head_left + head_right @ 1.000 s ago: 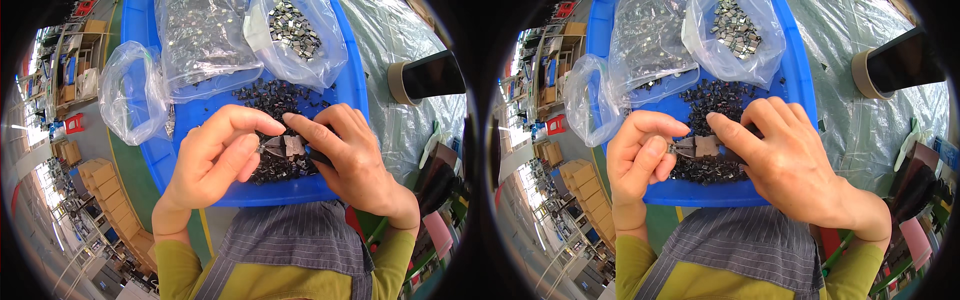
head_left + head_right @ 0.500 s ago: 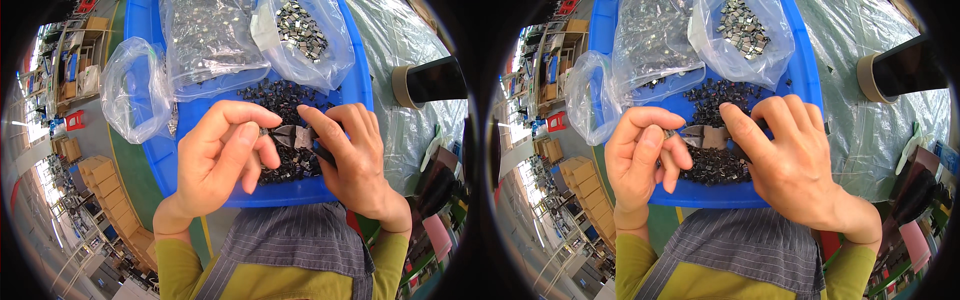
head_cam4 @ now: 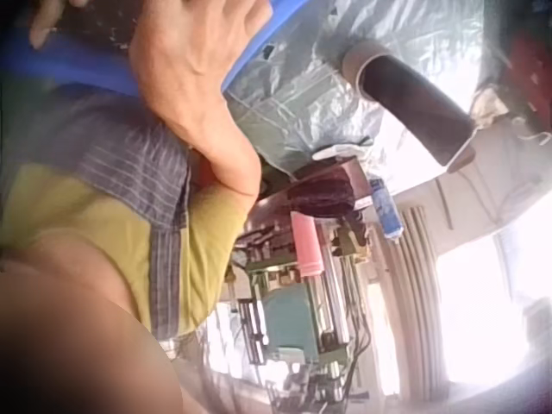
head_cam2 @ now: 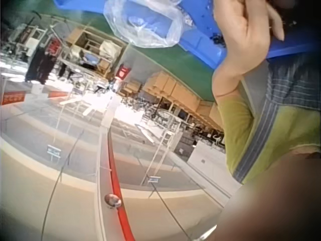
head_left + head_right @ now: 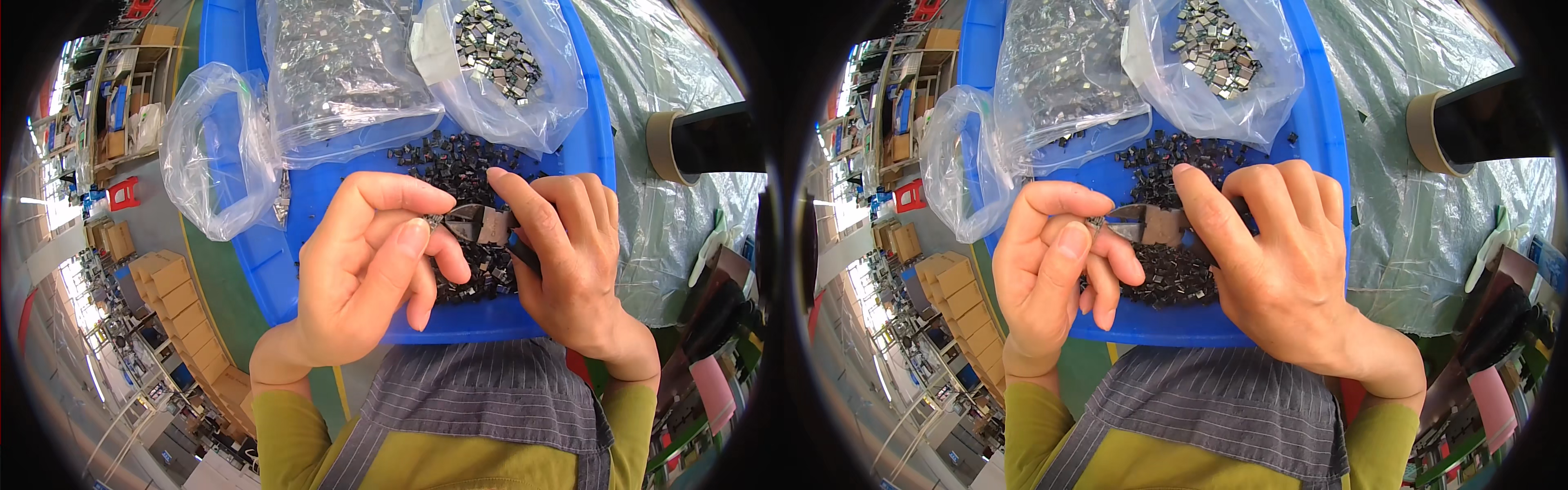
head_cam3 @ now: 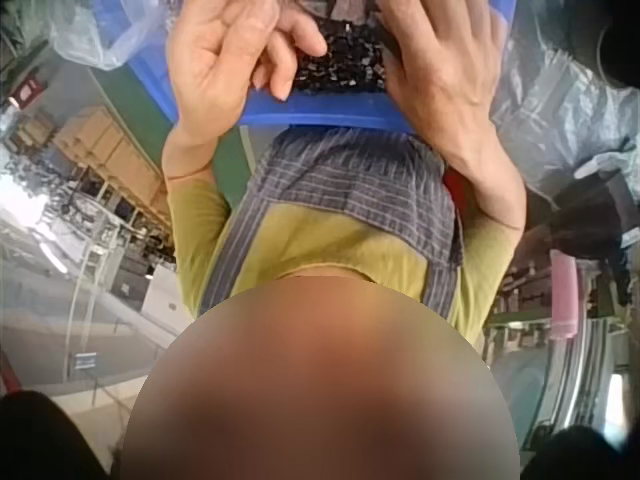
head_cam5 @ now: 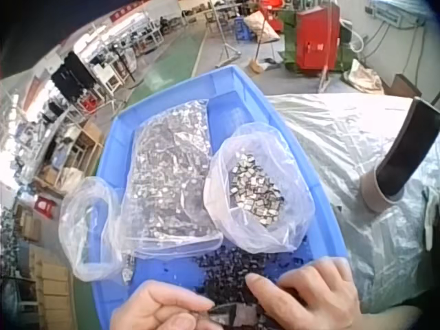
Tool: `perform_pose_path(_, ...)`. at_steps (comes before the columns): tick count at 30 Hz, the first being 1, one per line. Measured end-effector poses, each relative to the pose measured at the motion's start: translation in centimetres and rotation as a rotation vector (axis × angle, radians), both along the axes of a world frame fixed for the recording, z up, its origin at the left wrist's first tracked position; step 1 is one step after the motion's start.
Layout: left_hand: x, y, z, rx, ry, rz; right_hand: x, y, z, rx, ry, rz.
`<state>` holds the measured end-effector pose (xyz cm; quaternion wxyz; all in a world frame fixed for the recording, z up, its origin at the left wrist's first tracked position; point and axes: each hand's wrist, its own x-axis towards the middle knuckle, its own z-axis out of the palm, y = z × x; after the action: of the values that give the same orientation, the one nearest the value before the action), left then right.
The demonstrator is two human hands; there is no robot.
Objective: Trimming small black components with a pair of side cutters and placing them into a tray.
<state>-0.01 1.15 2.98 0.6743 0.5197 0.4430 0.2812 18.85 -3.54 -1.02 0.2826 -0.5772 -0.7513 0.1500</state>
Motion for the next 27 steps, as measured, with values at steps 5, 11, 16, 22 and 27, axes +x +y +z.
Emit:
perform_pose_path(5,0.03,-0.01,-0.08,0.041,0.067,-0.015,0.13,0.06,-0.24,0.004,0.015,0.006)
perform_pose_path(11,-0.01,0.01,-0.02,0.072,0.129,-0.042,0.21,0.08,-0.34,-0.002,0.000,0.009)
perform_pose_path(16,0.08,-0.16,-0.13,0.123,0.168,-0.061,0.13,-0.03,-0.47,-0.021,-0.009,-0.002)
perform_pose_path(22,0.14,-0.60,-0.35,0.205,0.220,-0.052,-0.08,-0.11,-0.45,-0.035,-0.005,-0.003)
perform_pose_path(27,0.29,-0.34,-0.14,0.181,0.228,-0.088,0.12,-0.24,-0.57,-0.047,0.011,-0.001)
